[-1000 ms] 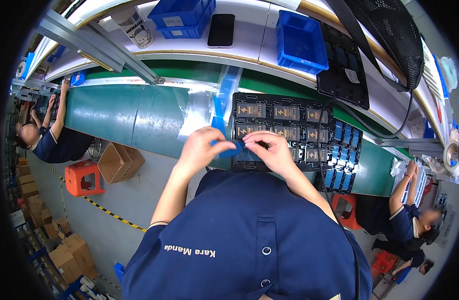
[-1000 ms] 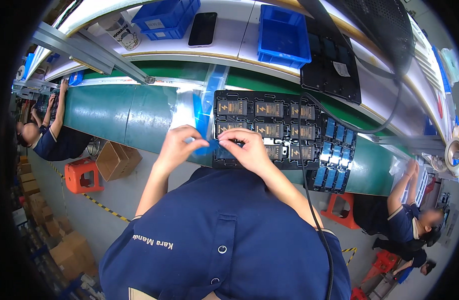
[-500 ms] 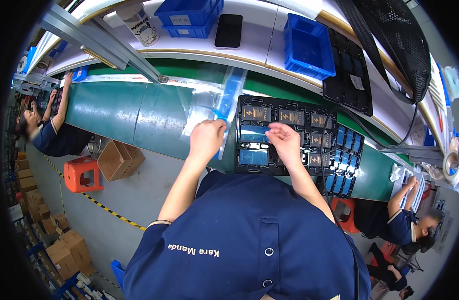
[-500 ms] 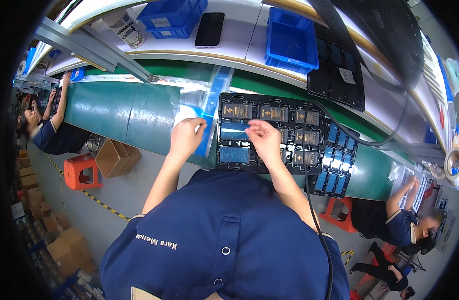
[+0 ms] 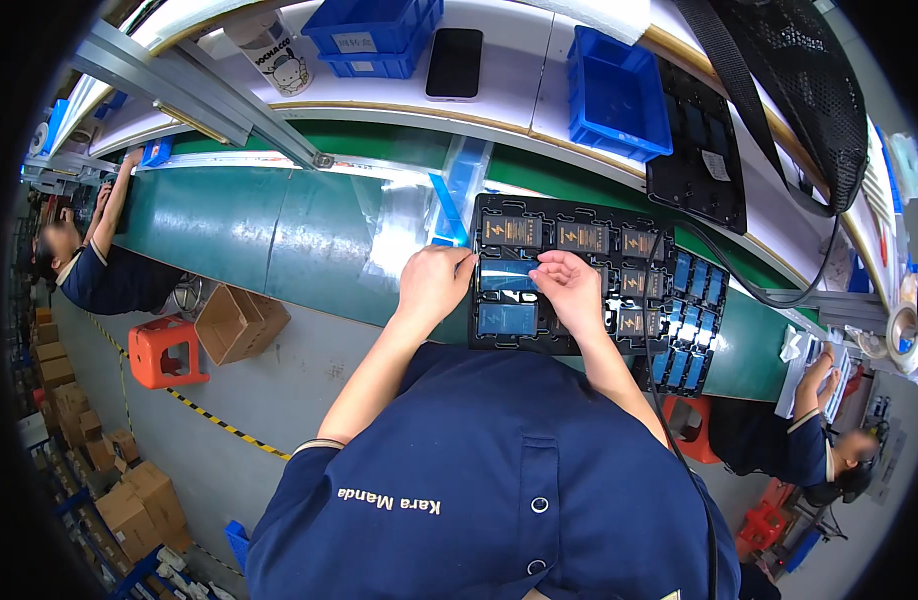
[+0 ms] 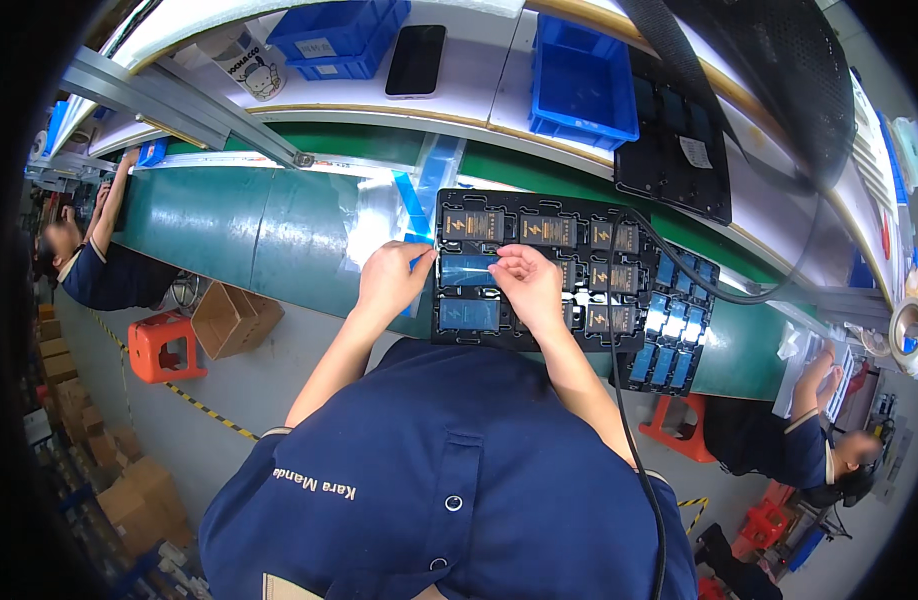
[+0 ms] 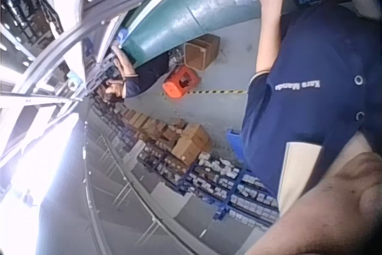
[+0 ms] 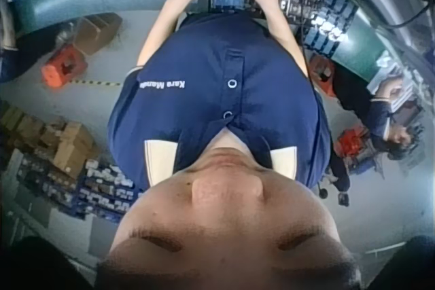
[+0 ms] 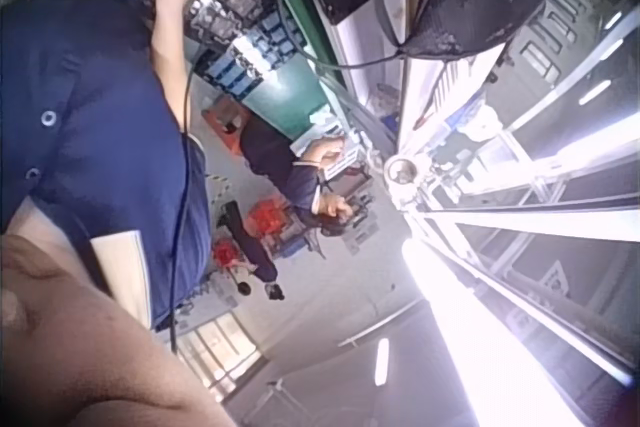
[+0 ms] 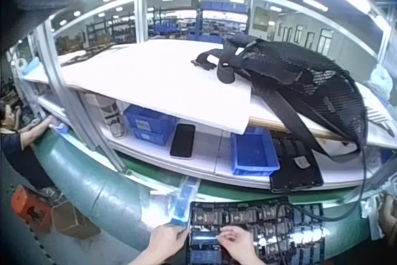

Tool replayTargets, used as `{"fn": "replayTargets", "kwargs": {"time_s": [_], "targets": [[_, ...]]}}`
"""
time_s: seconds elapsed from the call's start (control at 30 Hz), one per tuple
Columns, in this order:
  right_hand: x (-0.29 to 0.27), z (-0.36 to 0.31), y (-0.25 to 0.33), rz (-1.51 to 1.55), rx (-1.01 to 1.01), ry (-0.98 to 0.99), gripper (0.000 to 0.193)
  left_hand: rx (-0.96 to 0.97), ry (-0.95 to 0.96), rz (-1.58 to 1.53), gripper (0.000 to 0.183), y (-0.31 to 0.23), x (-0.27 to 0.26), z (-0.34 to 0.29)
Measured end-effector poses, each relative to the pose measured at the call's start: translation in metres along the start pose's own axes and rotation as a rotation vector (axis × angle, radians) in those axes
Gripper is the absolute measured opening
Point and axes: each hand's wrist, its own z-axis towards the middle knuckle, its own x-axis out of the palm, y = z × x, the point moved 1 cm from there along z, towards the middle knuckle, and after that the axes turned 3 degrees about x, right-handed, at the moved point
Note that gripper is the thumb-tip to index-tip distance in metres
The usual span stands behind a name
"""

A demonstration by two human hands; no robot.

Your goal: The person is seen attaching labels or small components to black electronic components arranged on a tray.

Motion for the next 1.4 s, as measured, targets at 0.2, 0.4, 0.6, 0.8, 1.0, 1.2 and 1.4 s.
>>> {"fn": "replayTargets", "kwargs": {"time_s": [0.2,0.4,0.6,0.8,1.0,1.2,1.4], "targets": [[0.002,-0.003,0.002,-0.033,-0.020,-0.026,0.023,-0.009,0.010,0.011,0.018,0.001,0.002,0.001],[0.001,-0.003,-0.002,-0.018,-0.012,-0.031,0.022,-0.015,0.001,0.003,0.017,0.002,0.004,0.000],[0.002,-0.001,-0.004,-0.032,-0.027,-0.041,0.022,-0.006,0.002,0.021,0.020,0.000,0.003,0.001],[0.004,0.000,-0.009,-0.072,-0.075,-0.068,0.020,-0.008,0.040,0.084,0.037,-0.009,-0.003,0.000],[0.013,-0.005,0.009,-0.280,-0.174,-0.109,0.019,0.005,0.022,0.097,0.041,-0.008,0.000,0.000],[0.019,-0.016,0.041,-0.859,-0.406,-0.127,0.053,0.174,-0.142,0.041,0.021,-0.006,-0.013,0.001],[0.022,-0.017,0.066,-0.207,-0.491,0.064,0.042,0.278,0.196,-0.297,0.053,-0.032,-0.052,-0.009]]}}
